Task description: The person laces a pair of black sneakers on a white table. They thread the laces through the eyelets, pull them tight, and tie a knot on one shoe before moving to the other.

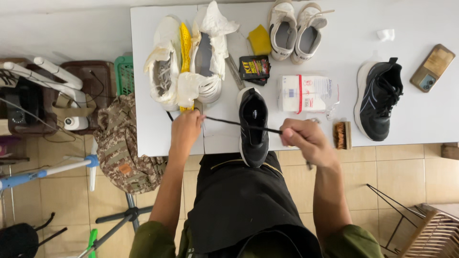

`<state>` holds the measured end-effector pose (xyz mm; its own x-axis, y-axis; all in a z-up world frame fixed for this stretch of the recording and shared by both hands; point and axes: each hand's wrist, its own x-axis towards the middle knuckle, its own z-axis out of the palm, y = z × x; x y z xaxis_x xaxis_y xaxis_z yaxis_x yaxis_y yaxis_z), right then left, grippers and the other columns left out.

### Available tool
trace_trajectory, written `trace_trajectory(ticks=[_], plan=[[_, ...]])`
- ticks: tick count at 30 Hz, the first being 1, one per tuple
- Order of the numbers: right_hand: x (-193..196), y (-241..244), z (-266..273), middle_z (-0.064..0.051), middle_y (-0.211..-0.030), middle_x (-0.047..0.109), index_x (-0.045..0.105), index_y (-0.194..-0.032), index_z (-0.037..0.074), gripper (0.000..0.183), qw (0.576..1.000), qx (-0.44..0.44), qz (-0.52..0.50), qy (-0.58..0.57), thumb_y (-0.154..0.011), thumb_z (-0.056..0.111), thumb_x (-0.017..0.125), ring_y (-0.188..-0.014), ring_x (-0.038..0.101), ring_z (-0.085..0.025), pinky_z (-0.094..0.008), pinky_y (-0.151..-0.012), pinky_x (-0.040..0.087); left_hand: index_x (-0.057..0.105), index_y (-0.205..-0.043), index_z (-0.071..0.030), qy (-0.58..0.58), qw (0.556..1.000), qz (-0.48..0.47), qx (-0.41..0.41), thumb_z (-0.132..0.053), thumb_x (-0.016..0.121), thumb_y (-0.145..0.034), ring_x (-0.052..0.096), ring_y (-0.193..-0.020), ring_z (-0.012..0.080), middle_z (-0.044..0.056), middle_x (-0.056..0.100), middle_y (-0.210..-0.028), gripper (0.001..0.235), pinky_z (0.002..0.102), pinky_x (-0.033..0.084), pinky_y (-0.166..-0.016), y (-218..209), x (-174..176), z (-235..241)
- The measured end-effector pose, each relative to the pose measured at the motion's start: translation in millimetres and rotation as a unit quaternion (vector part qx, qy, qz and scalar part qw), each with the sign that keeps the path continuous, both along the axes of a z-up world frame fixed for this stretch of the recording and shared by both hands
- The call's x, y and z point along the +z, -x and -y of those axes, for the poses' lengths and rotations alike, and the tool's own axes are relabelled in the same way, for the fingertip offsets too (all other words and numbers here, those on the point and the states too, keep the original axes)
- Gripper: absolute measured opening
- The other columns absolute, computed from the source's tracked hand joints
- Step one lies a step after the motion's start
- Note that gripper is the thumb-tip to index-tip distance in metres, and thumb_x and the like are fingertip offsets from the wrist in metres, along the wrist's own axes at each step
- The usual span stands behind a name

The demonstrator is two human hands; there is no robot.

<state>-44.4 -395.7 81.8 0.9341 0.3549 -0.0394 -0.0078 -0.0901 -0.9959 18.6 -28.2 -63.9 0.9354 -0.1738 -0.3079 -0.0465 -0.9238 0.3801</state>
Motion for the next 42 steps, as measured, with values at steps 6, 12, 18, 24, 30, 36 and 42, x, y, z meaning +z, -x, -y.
trace_trajectory(ticks=[6, 12, 18, 24, 30, 36, 42], plan=[[7.4, -13.9, -62.8, -0.012, -0.06, 0.059, 0.073, -0.095, 0.005, 0.028, 0.992, 0.076, -0.029, 0.093, -0.115, 0.017, 0.058, -0.059, 0.042, -0.019, -0.035, -0.06, 0.047, 0.066, -0.145, -0.014, 0.509, 0.822, -0.17, -0.188, -0.063, 0.052, -0.113, 0.078, -0.109, 0.0275, 0.007, 0.08, -0.101, 0.06, 0.051, 0.055, -0.112, 14.2, 99.1, 64.4], [-19.8, 2.6, -21.5, 0.0, -0.064, 0.054, 0.079, -0.095, 0.009, 0.029, 0.995, 0.007, -0.055, 0.08, -0.115, 0.018, 0.06, -0.065, 0.041, -0.01, -0.028, -0.062, 0.044, 0.073, -0.085, -0.015, 0.494, 0.857, -0.084, -0.119, -0.037, 0.067, -0.115, 0.042, -0.053, 0.0099, -0.005, 0.05, -0.055, 0.038, 0.026, 0.039, -0.058, -1.8, 56.5, 25.1], [-38.5, 17.1, -9.4, 0.004, -0.061, 0.044, 0.077, -0.092, 0.006, 0.033, 0.995, -0.017, -0.079, 0.056, -0.115, 0.011, 0.055, -0.061, 0.037, -0.01, -0.027, -0.061, 0.039, 0.084, -0.095, -0.018, 0.061, 0.989, -0.006, -0.138, -0.036, 0.07, -0.113, 0.062, -0.071, 0.0219, 0.001, 0.062, -0.071, 0.029, 0.037, 0.05, -0.083, -2.9, -8.9, -2.4], [-9.1, 11.0, -52.3, -0.014, -0.066, 0.064, 0.069, -0.093, 0.008, 0.029, 0.985, 0.038, -0.063, 0.155, -0.116, 0.023, 0.06, -0.059, 0.052, -0.023, -0.035, -0.064, 0.05, 0.075, -0.143, -0.018, 0.431, 0.865, -0.209, -0.153, -0.044, 0.071, -0.11, 0.077, -0.124, 0.0347, 0.014, 0.081, -0.124, 0.042, 0.054, 0.053, -0.115, 16.1, 93.4, 77.3], [-41.2, 14.7, -27.9, -0.01, -0.071, 0.064, 0.076, -0.103, 0.007, 0.007, 0.963, -0.073, 0.105, 0.238, -0.106, 0.012, 0.071, -0.056, 0.062, -0.03, -0.039, -0.057, 0.054, 0.08, -0.099, -0.01, 0.436, 0.879, -0.138, -0.133, -0.018, 0.068, -0.114, 0.069, -0.075, 0.0232, 0.007, 0.075, -0.08, 0.021, 0.036, 0.057, -0.079, 21.8, 95.2, 110.7], [-127.6, 50.3, -36.5, 0.01, -0.096, 0.073, 0.087, -0.116, 0.021, 0.034, 0.883, -0.233, 0.287, 0.289, -0.083, 0.012, 0.089, -0.068, 0.071, -0.007, -0.024, -0.061, 0.06, 0.081, -0.1, -0.012, 0.399, 0.902, -0.133, -0.093, -0.021, 0.07, -0.113, 0.077, -0.083, 0.0234, 0.007, 0.079, -0.087, 0.019, 0.035, 0.06, -0.078, 38.3, 78.4, 133.9], [-145.4, 52.8, -44.6, 0.002, -0.099, 0.082, 0.087, -0.107, 0.012, 0.024, 0.869, -0.278, 0.31, 0.269, -0.084, 0.005, 0.089, -0.081, 0.081, -0.018, -0.033, -0.07, 0.066, 0.083, -0.093, -0.014, 0.355, 0.919, -0.062, -0.162, -0.028, 0.078, -0.107, 0.071, -0.092, 0.0205, 0.001, 0.074, -0.087, 0.021, 0.036, 0.059, -0.087, 37.5, 63.6, 131.3]])
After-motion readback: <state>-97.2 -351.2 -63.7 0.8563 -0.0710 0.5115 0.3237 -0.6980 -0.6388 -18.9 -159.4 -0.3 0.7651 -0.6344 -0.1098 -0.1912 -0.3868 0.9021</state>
